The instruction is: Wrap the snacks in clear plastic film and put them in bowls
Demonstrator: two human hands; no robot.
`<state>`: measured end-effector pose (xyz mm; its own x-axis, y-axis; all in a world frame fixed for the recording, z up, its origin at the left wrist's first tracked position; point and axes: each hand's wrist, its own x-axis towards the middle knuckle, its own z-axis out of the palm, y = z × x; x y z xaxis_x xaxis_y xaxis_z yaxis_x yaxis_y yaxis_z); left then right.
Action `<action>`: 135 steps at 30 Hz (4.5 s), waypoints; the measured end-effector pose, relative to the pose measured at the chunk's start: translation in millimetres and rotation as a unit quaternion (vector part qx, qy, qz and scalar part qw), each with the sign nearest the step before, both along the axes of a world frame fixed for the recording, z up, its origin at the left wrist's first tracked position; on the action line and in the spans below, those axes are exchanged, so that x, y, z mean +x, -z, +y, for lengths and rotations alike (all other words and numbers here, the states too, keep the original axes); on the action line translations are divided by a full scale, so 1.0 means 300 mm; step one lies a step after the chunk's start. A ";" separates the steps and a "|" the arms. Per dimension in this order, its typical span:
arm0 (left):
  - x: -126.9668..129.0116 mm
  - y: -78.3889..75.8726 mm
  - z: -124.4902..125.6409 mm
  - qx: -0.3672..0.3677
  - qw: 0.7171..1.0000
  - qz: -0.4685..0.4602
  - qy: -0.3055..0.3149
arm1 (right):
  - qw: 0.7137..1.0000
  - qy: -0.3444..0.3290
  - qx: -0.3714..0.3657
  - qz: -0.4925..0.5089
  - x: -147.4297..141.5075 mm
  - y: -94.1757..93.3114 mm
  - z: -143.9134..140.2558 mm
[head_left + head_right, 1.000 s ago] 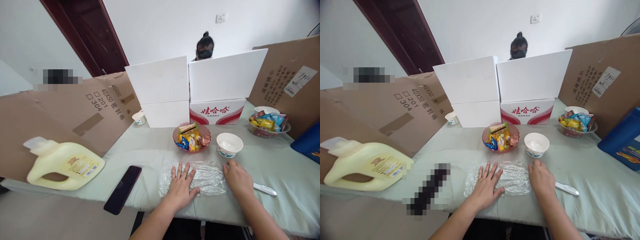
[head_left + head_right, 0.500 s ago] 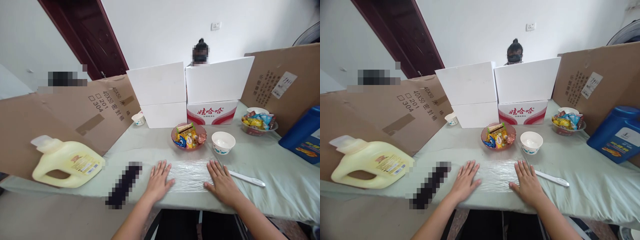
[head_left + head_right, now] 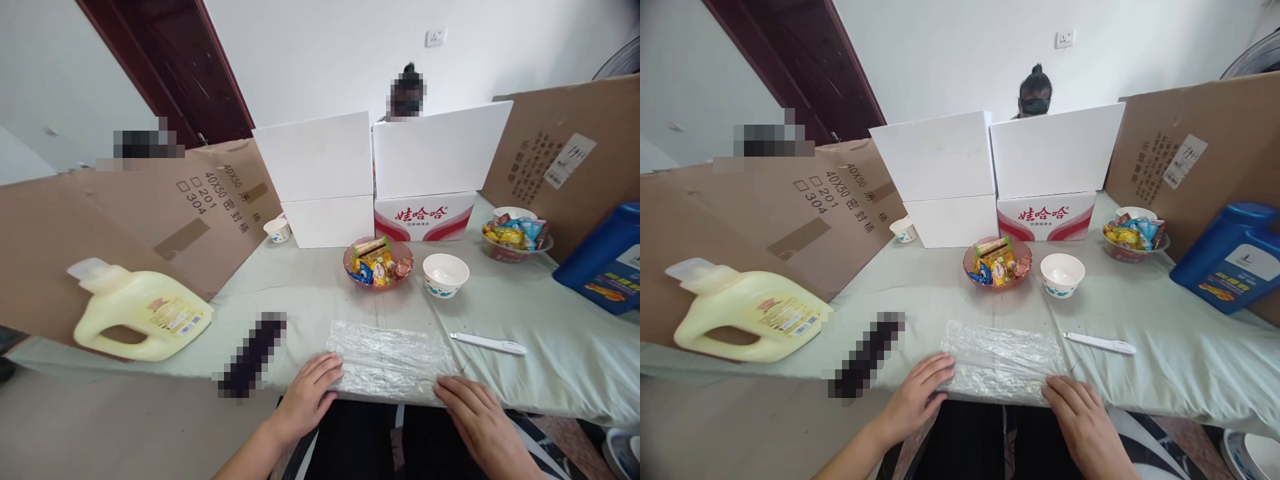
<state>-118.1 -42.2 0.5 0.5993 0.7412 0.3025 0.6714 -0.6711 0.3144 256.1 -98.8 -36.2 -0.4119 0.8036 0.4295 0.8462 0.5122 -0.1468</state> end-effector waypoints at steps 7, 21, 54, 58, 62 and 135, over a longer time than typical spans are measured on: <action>0.024 -0.061 0.009 -0.070 0.992 -0.100 -0.029 | 0.982 0.039 -0.068 0.173 0.009 -0.086 0.033; 0.115 -0.057 0.198 -0.113 0.944 0.003 -0.310 | 0.955 0.221 -0.158 0.117 -0.082 -0.104 0.235; 0.351 -0.031 -0.008 -0.035 0.997 0.033 -0.064 | 0.992 0.102 0.071 0.006 -0.042 0.028 -0.043; 0.402 -0.013 -0.036 -0.077 0.993 0.032 0.080 | 0.991 0.054 0.095 0.073 -0.005 -0.040 -0.084; 0.369 0.003 -0.008 -0.113 0.973 0.050 0.194 | 0.992 -0.038 0.087 0.079 0.013 -0.150 -0.113; 0.385 -0.069 0.221 0.003 0.985 -0.151 0.081 | 0.944 0.182 -0.260 0.084 -0.301 -0.172 0.468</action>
<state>-2.6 24.0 21.3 0.5916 0.6407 0.4893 0.4309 -0.7643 0.4798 165.9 41.7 15.2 -0.0282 0.9992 -0.0283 0.8948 0.0126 -0.4462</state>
